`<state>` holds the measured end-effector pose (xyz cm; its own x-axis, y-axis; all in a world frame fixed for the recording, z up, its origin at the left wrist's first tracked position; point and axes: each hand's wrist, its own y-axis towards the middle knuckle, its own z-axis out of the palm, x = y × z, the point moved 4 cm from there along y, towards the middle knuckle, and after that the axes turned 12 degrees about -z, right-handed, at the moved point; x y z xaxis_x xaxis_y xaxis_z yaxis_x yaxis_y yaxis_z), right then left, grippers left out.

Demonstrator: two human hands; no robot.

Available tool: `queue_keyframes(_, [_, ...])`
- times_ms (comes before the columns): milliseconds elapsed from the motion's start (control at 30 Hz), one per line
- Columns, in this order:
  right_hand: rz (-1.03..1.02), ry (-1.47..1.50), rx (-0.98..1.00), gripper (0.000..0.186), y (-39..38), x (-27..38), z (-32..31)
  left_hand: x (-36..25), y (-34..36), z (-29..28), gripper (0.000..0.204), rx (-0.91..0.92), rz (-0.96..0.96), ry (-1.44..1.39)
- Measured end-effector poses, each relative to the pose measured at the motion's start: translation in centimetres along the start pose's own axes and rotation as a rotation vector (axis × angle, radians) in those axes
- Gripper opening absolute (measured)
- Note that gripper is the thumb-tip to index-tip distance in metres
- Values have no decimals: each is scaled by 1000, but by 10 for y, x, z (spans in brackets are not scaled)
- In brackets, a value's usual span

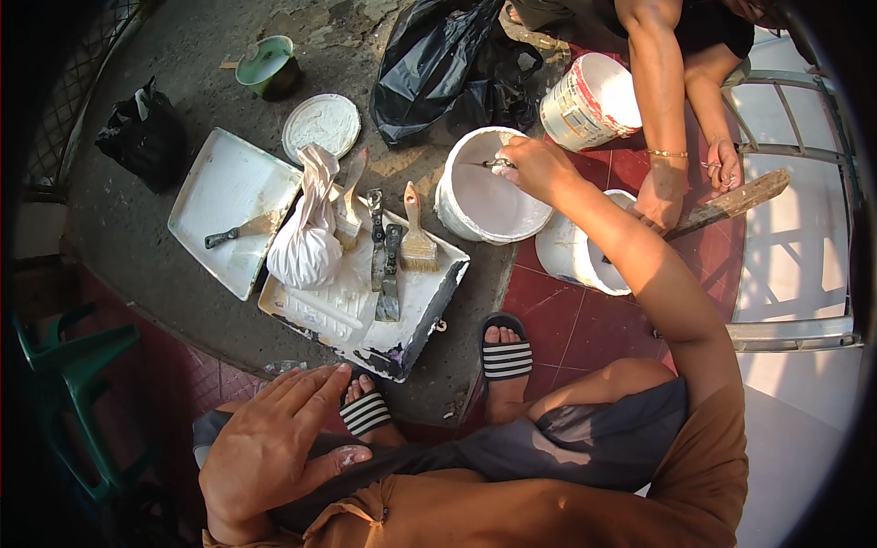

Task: The person mixes paint in buckets using a brush and a stick, and unties a plastic bag containing white powder.

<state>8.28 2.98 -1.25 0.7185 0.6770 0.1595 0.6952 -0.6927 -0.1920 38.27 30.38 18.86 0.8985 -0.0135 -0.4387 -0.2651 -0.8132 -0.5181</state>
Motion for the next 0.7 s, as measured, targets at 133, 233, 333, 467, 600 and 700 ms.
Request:
queue_keyframes(133, [-227, 2, -39, 22, 0, 10, 0, 1, 0, 1, 76, -11, 5, 2])
queue_keyframes(233, [-106, 1, -35, 21, -3, 5, 0, 2, 1, 2, 76, -11, 6, -9])
queue_keyframes(333, [147, 133, -17, 18, -13, 2, 0, 7, -1, 5, 83, -29, 1, 4])
queue_keyframes(467, [-3, -127, 285, 25, -24, 1, 2, 6, 0, 4, 82, -33, 15, 3])
queue_keyframes(600, [54, -5, 410, 30, -25, 23, -8, 6, 2, 4, 82, -34, 24, -1])
queue_keyframes(700, [67, 137, 433, 37, -22, 25, 2, 4, 4, 4, 83, -32, 34, 6])
